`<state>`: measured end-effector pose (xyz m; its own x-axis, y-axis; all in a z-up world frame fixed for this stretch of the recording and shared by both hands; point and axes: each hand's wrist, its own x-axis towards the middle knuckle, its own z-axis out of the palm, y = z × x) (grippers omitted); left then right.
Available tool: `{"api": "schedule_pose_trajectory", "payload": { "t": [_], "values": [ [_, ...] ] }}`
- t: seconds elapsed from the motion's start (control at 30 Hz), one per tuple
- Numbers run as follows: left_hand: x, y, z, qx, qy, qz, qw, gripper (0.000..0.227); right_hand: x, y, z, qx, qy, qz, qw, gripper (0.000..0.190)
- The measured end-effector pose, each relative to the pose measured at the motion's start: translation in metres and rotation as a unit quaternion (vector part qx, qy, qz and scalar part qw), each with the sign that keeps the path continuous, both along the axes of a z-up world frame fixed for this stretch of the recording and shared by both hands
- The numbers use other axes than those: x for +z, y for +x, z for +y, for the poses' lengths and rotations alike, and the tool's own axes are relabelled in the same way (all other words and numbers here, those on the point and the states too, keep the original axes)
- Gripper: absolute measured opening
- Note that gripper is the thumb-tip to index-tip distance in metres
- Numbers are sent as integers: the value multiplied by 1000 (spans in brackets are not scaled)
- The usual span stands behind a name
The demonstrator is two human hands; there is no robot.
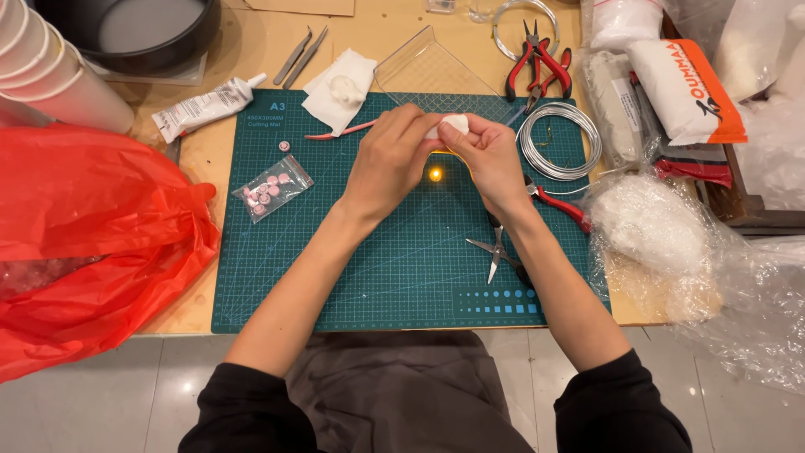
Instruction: Shaping and assembling small clay pieces to create a miniature food item.
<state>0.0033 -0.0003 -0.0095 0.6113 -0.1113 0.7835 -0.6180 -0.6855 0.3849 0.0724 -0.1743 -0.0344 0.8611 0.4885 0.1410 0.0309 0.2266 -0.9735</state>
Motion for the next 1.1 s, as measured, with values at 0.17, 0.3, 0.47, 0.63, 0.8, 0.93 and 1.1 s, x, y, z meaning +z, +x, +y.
{"api": "schedule_pose_trajectory", "payload": {
  "t": [0.17,0.3,0.47,0.63,0.8,0.93,1.1],
  "values": [
    [-11,9,5,35,118,-15,992,17,-4,0,1,-40,-52,-85,994,21],
    [-7,10,8,24,124,11,992,20,3,-8,3,-66,-102,-165,979,19],
    [-10,16,19,-60,-150,216,963,13,-1,11,-8,-116,-104,-191,969,21],
    [-5,27,44,-228,-392,259,853,31,7,24,-21,-113,-5,-144,983,31],
    [-33,36,38,-209,-384,212,874,23,20,5,-7,11,20,-43,999,38],
    [-24,30,28,-218,-406,229,858,33,10,5,-5,28,20,-13,999,34],
    [-6,16,10,-101,-238,140,956,41,-7,7,0,21,-19,-41,999,28]
  ]
}}
